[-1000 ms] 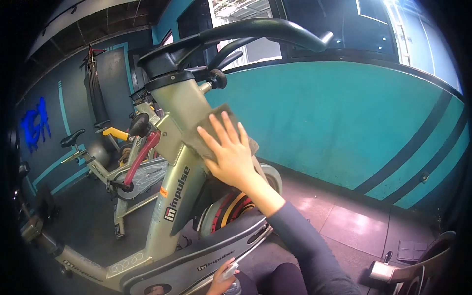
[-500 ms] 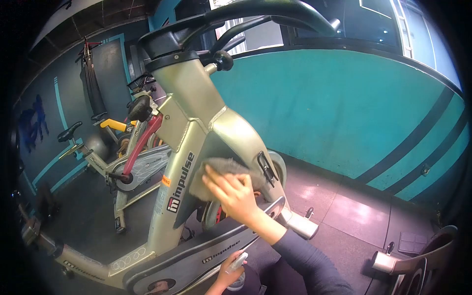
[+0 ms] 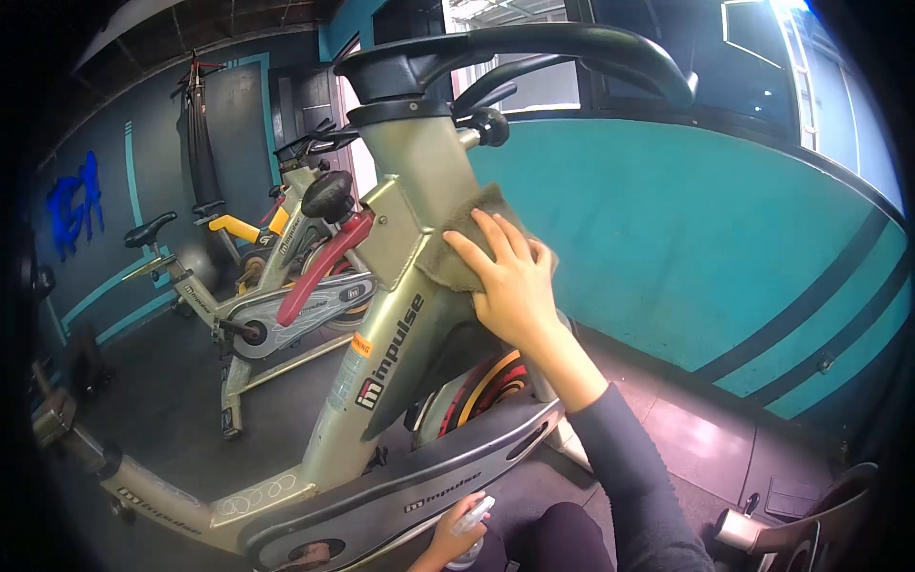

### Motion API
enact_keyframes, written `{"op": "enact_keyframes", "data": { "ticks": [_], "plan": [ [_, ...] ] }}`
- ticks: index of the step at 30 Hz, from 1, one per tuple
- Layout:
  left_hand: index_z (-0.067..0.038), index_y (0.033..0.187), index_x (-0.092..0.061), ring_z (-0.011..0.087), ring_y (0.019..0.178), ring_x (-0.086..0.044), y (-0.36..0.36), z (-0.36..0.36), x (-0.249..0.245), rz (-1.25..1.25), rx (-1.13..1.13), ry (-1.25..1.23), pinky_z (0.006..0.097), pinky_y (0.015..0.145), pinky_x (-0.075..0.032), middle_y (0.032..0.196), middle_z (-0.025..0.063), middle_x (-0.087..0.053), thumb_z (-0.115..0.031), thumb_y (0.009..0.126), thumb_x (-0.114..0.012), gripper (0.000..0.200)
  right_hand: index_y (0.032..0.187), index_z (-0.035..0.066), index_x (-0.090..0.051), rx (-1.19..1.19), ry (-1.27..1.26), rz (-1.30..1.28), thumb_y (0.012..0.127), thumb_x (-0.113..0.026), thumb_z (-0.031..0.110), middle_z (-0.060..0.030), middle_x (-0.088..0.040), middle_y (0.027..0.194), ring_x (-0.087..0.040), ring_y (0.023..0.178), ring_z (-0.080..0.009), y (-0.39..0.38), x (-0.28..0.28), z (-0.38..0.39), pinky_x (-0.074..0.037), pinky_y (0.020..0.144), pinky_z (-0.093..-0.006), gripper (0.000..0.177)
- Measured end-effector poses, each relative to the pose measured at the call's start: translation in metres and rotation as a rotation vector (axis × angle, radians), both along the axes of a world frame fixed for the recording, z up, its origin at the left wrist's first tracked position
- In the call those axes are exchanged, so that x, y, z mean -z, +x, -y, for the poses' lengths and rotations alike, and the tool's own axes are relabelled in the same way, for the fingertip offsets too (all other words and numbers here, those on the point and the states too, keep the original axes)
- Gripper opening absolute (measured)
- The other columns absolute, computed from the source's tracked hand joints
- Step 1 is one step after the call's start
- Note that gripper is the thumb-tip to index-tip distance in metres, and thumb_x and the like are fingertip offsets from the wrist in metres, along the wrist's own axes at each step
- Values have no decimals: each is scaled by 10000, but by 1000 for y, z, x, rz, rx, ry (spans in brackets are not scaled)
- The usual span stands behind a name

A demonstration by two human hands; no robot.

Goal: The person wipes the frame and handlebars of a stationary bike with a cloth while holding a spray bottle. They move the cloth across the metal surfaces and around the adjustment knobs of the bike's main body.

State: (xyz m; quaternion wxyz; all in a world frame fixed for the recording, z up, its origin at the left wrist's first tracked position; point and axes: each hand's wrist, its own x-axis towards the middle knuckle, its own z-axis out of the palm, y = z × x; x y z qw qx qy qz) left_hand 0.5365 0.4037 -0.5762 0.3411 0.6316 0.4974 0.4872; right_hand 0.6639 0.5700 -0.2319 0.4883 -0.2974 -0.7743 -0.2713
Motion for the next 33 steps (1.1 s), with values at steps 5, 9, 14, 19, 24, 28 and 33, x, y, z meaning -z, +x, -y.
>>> {"op": "enact_keyframes", "data": {
  "ticks": [5, 9, 14, 19, 24, 28, 33],
  "plan": [
    [-111, 1319, -523, 230, 947, -664, -4, 8, 1, 60, -9, 27, 336, 859, -499, 1019, 73, -679, -103, 761, -660, 574, 1363, 266, -524, -16, -62, 84, 666, -646, 57, -61, -395, 1497, -401, 1352, -293, 6, 2, -6, -377, 989, -499, 738],
    [-126, 1317, -523, 243, 931, -670, -13, 11, 0, 24, -15, 60, 345, 835, -508, 1003, 70, -677, -97, 766, -662, 568, 1320, 252, -572, -65, -25, 107, 622, -629, 7, -36, -457, 1464, -470, 1287, -258, 17, -5, -18, -420, 902, -432, 742],
    [-142, 1300, -529, 261, 921, -672, -19, 17, -5, 15, -51, 67, 356, 818, -515, 972, 63, -679, -88, 761, -663, 559, 1200, 184, -651, 57, 130, -3, 594, -634, -13, -9, -582, 1340, -550, 1185, -227, -4, 12, -9, -445, 809, -375, 637],
    [-155, 1306, -521, 268, 934, -670, -20, 21, -6, -22, -44, 80, 365, 829, -511, 986, 62, -687, -108, 763, -662, 563, 955, 78, -687, -13, 218, -66, 624, -597, 5, -46, -666, 1123, -612, 1062, -224, -29, 38, 16, -457, 753, -346, 351],
    [-95, 1294, -524, 161, 933, -663, -19, 21, -7, -39, -39, 80, 292, 836, -500, 971, 67, -672, -30, 753, -650, 559, 959, 110, -684, -138, 179, -21, 615, -598, 52, -33, -664, 1130, -613, 1056, -219, -45, 73, 33, -449, 703, -362, 360],
    [-64, 1297, -516, 163, 961, -654, -20, 19, -1, 33, -30, 35, 293, 855, -496, 1029, 80, -665, -36, 760, -638, 551, 987, 146, -693, -294, 160, 132, 685, -606, 139, -9, -658, 1176, -614, 1044, -174, -63, 122, 66, -441, 690, -329, 314],
    [-82, 1305, -516, 201, 980, -664, -21, 17, 5, 129, -23, 5, 323, 882, -498, 1052, 90, -683, -100, 762, -641, 558, 1072, 164, -677, -468, 22, 285, 692, -612, 75, -6, -646, 1199, -616, 1066, -187, -50, 97, 86, -447, 700, -321, 397]
  ]
}}
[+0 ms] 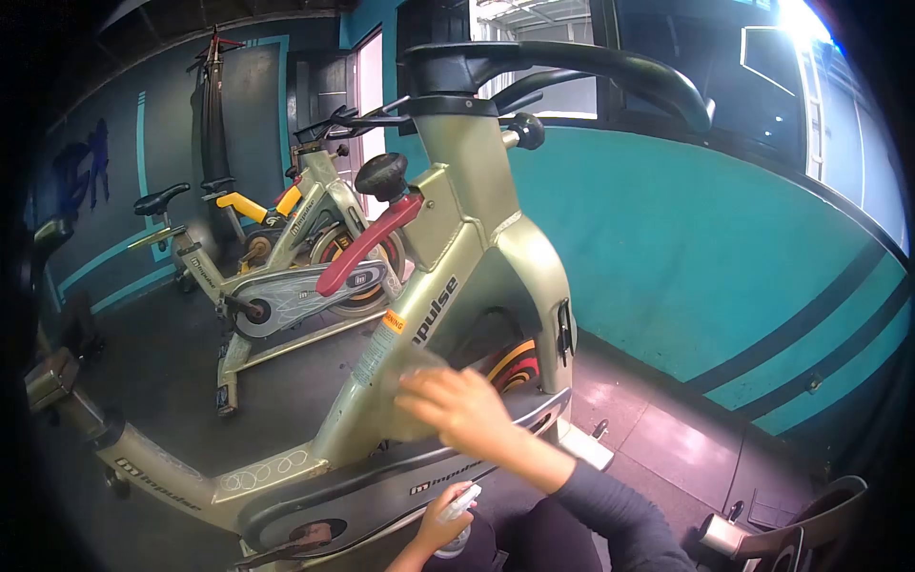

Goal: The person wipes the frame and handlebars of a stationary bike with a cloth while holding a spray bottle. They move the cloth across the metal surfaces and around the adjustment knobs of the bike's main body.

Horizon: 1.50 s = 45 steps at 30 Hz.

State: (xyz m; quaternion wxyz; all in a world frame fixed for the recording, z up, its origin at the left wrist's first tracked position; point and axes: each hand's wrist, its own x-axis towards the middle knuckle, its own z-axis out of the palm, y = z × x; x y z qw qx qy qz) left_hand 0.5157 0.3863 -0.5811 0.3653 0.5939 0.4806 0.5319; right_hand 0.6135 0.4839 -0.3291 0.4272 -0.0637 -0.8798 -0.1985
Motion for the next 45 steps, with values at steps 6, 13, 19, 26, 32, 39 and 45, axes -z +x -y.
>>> {"op": "enact_keyframes", "data": {
  "ticks": [6, 13, 19, 26, 32, 39, 45],
  "plan": [
    [-104, 1308, -525, 204, 994, -667, 0, -1, 1, 30, -6, -7, 326, 899, -494, 1056, 91, -690, -107, 771, -644, 550, 1117, 148, -662, 384, 34, -306, 574, -614, -20, -97, -593, 1250, -556, 1188, -290, 46, -95, -55, -476, 845, -393, 570],
    [-107, 1301, -533, 199, 1001, -664, -3, 0, -10, -1, 4, -42, 320, 907, -486, 1057, 86, -686, -98, 777, -640, 535, 1035, 141, -668, 385, 128, -252, 573, -650, 44, -90, -585, 1239, -542, 1195, -288, 35, -72, -75, -469, 819, -405, 472],
    [-104, 1283, -536, 208, 999, -662, -3, -4, -8, -22, 19, 5, 323, 898, -488, 1050, 75, -690, -104, 770, -639, 523, 1030, 170, -683, 304, 77, -186, 591, -648, 58, -73, -601, 1235, -560, 1154, -269, 16, -29, -47, -463, 718, -374, 453],
    [-92, 1263, -552, 202, 985, -666, 3, -2, -8, -17, -8, -18, 323, 890, -497, 1056, 91, -692, -109, 757, -638, 514, 1109, 199, -668, 37, 8, 36, 628, -650, 86, -41, -588, 1281, -562, 1148, -226, -4, 34, -12, -464, 673, -329, 495],
    [-81, 1273, -550, 190, 990, -662, 6, -1, -4, -12, -24, 14, 319, 895, -496, 1059, 84, -689, -105, 759, -630, 521, 1139, 165, -667, 2, -23, -196, 592, -620, -27, -72, -610, 1249, -606, 1115, -275, 36, -48, -23, -489, 762, -367, 581],
    [-82, 1269, -556, 189, 997, -659, 6, -5, -11, 6, 0, -21, 313, 902, -490, 1053, 71, -690, -106, 762, -628, 513, 1138, 146, -676, 440, 4, -358, 579, -605, -42, -117, -569, 1320, -531, 1228, -300, 47, -85, -80, -491, 897, -421, 594],
    [-101, 1258, -566, 207, 981, -666, 4, -8, -13, -58, -3, -24, 323, 882, -494, 1027, 62, -697, -116, 761, -631, 501, 1067, 124, -686, 409, 22, -331, 555, -620, 13, -87, -592, 1308, -545, 1220, -251, 19, -46, -55, -487, 764, -364, 528]
  ]
}}
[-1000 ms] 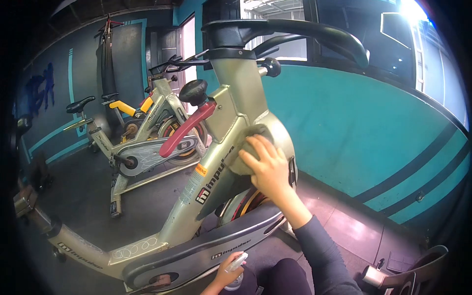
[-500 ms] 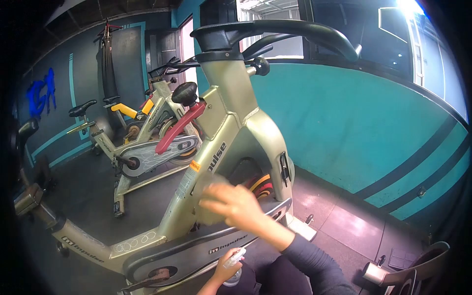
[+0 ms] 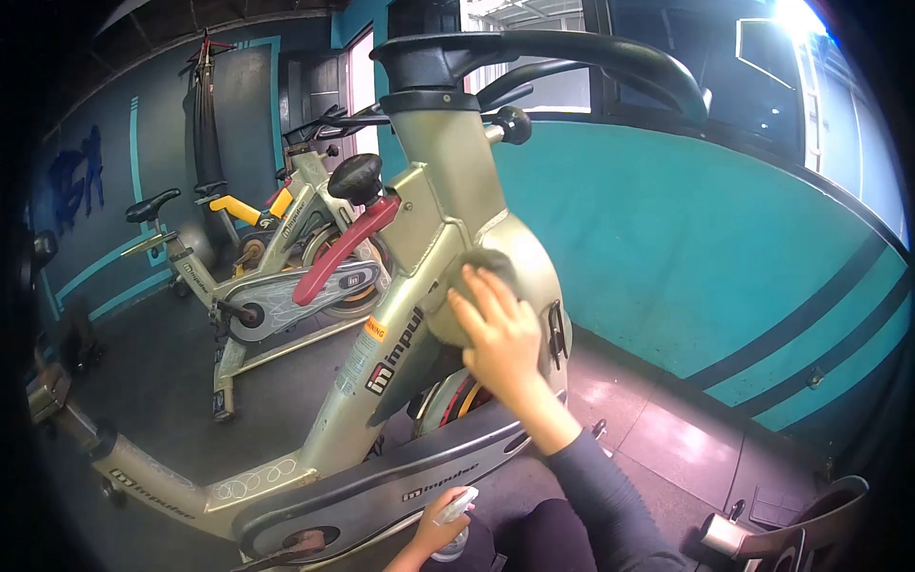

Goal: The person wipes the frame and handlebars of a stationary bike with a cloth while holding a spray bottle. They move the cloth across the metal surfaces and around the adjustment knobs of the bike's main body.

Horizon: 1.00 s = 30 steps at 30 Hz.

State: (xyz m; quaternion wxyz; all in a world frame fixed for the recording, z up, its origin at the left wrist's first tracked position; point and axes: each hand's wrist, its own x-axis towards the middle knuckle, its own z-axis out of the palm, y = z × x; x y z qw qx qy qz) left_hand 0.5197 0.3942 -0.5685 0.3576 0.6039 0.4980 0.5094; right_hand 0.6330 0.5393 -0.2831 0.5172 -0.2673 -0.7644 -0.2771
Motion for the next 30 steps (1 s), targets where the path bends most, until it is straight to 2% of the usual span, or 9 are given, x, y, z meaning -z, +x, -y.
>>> {"op": "enact_keyframes", "data": {
  "ticks": [2, 8, 12, 15, 18, 20, 23, 26, 30],
  "plan": [
    [-108, 1260, -567, 213, 979, -668, -1, 0, -1, -10, 9, 13, 328, 877, -495, 1020, 60, -699, -119, 761, -632, 503, 1044, 116, -682, -56, 13, -36, 549, -621, 36, -76, -612, 1282, -562, 1198, -239, -12, 19, 8, -470, 698, -336, 505],
    [-88, 1258, -561, 219, 973, -671, -2, 2, 5, 9, -11, 33, 338, 875, -499, 1027, 82, -697, -140, 762, -634, 503, 1070, 135, -674, -194, -36, 17, 573, -638, 105, -59, -609, 1293, -587, 1138, -219, -37, 73, 39, -481, 675, -302, 499],
    [-70, 1255, -558, 214, 976, -673, 1, 6, -4, -7, -7, 5, 338, 884, -499, 1035, 92, -697, -137, 763, -634, 502, 1094, 143, -664, -307, -101, 129, 555, -654, 83, -34, -605, 1295, -592, 1101, -191, -44, 104, 64, -492, 658, -300, 543],
    [-64, 1256, -558, 206, 981, -674, 0, 7, -2, 20, 14, 11, 334, 893, -499, 1042, 91, -697, -126, 762, -633, 503, 1116, 134, -657, -512, -251, 205, 535, -643, 7, -47, -618, 1256, -604, 1088, -234, -35, 99, 70, -519, 715, -342, 595],
    [-62, 1255, -560, 202, 985, -673, 3, 8, 5, 47, -8, 46, 329, 898, -498, 1048, 89, -696, -119, 762, -628, 501, 1113, 112, -659, -626, -476, 235, 526, -602, -68, -73, -625, 1218, -612, 1081, -291, -6, 54, 66, -524, 797, -383, 617],
    [-63, 1255, -562, 202, 985, -671, 2, 6, 8, 20, -21, 55, 325, 901, -496, 1052, 87, -695, -119, 764, -623, 498, 1101, 108, -666, -573, -260, 89, 537, -563, -95, -102, -625, 1199, -609, 1093, -330, 15, 6, 52, -520, 858, -400, 608],
    [-63, 1254, -563, 206, 991, -667, 3, 7, 1, 53, -6, 29, 319, 899, -493, 1051, 83, -695, -116, 767, -617, 493, 1096, 105, -672, -281, -103, -92, 564, -559, -100, -141, -609, 1233, -582, 1146, -339, 37, -50, 18, -503, 920, -397, 582],
    [-73, 1261, -562, 203, 998, -663, 2, 2, 8, 40, -12, 10, 313, 895, -490, 1048, 78, -695, -114, 767, -616, 498, 1101, 114, -673, -63, -45, -57, 587, -579, -72, -147, -586, 1281, -552, 1196, -329, 32, -50, -19, -494, 940, -397, 555],
    [-71, 1266, -556, 180, 991, -659, 0, 2, 4, 28, 8, -8, 301, 883, -488, 1048, 75, -691, -96, 774, -626, 498, 1080, 123, -679, 61, 58, -16, 604, -618, -21, -124, -571, 1320, -529, 1235, -308, 18, -34, -22, -499, 930, -394, 501]
  ]
}}
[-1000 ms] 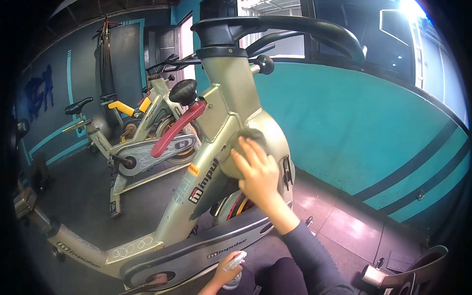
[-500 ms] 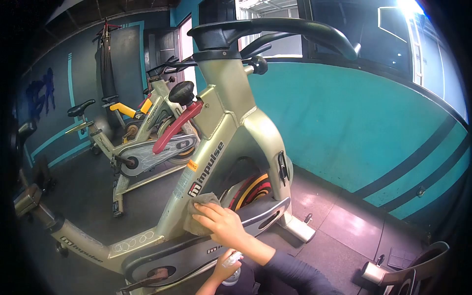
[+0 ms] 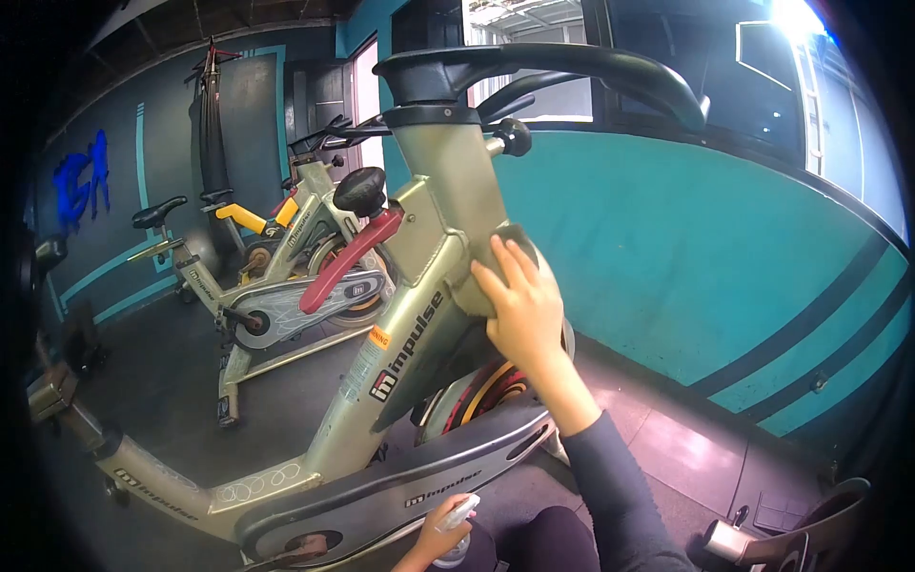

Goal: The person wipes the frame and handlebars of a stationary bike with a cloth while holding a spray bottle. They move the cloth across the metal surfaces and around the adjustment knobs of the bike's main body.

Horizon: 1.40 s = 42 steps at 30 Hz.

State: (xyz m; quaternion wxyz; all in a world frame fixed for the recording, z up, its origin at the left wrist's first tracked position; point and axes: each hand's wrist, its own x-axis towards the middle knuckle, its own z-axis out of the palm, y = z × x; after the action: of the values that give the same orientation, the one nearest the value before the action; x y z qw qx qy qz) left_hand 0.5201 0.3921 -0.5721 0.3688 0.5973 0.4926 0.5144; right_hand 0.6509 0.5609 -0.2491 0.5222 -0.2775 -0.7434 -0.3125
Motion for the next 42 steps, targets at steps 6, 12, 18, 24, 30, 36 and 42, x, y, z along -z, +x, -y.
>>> {"op": "enact_keyframes", "data": {
  "ticks": [6, 12, 18, 24, 30, 36, 42],
  "plan": [
    [-95, 1271, -553, 222, 979, -666, -4, -3, 3, -16, 8, 26, 331, 877, -494, 1042, 81, -692, -133, 779, -640, 501, 1038, 123, -685, -135, -29, -3, 568, -635, 50, -99, -601, 1310, -599, 1168, -245, -32, 57, 29, -521, 695, -323, 478],
    [-39, 1259, -545, 182, 983, -652, -5, -3, 6, -22, 20, 17, 309, 876, -493, 1060, 88, -680, -95, 772, -643, 500, 1094, 181, -681, -238, -110, 125, 617, -633, 132, -52, -584, 1352, -612, 1113, -187, -53, 121, 66, -483, 631, -271, 482],
    [-64, 1267, -553, 190, 982, -661, 0, 1, 5, 29, 8, 52, 323, 887, -496, 1037, 83, -693, -148, 767, -638, 514, 1124, 158, -668, -521, -269, 252, 562, -648, -11, -56, -600, 1317, -597, 1171, -240, -30, 99, 84, -533, 777, -343, 587],
    [-23, 1255, -543, 144, 987, -647, 0, 2, 2, 20, 18, 24, 285, 877, -492, 1086, 83, -672, -66, 773, -636, 493, 1222, 147, -611, -255, -155, -52, 576, -563, -99, -135, -545, 1360, -533, 1233, -337, 16, -26, 35, -484, 972, -413, 693],
    [-85, 1257, -564, 201, 976, -667, -1, -1, 3, -15, -18, 7, 316, 878, -496, 1030, 68, -699, -148, 762, -642, 504, 1201, 115, -620, 25, -85, 2, 605, -614, -9, -173, -533, 1363, -509, 1259, -333, 1, -9, -6, -501, 936, -405, 609],
    [-83, 1248, -567, 205, 968, -671, -3, -2, -2, -28, 1, 15, 322, 873, -499, 1031, 75, -698, -138, 770, -643, 488, 1065, 96, -675, 4, -24, -2, 586, -637, 43, -142, -583, 1321, -572, 1198, -266, -36, 49, 28, -509, 664, -312, 484],
    [-69, 1227, -572, 213, 962, -671, -3, 1, -6, 8, -5, 21, 334, 862, -504, 1009, 89, -694, -146, 766, -647, 474, 1077, 140, -673, -118, -104, 55, 660, -606, 116, -112, -584, 1344, -604, 1145, -208, -63, 111, 74, -473, 607, -274, 423]
  ]
}}
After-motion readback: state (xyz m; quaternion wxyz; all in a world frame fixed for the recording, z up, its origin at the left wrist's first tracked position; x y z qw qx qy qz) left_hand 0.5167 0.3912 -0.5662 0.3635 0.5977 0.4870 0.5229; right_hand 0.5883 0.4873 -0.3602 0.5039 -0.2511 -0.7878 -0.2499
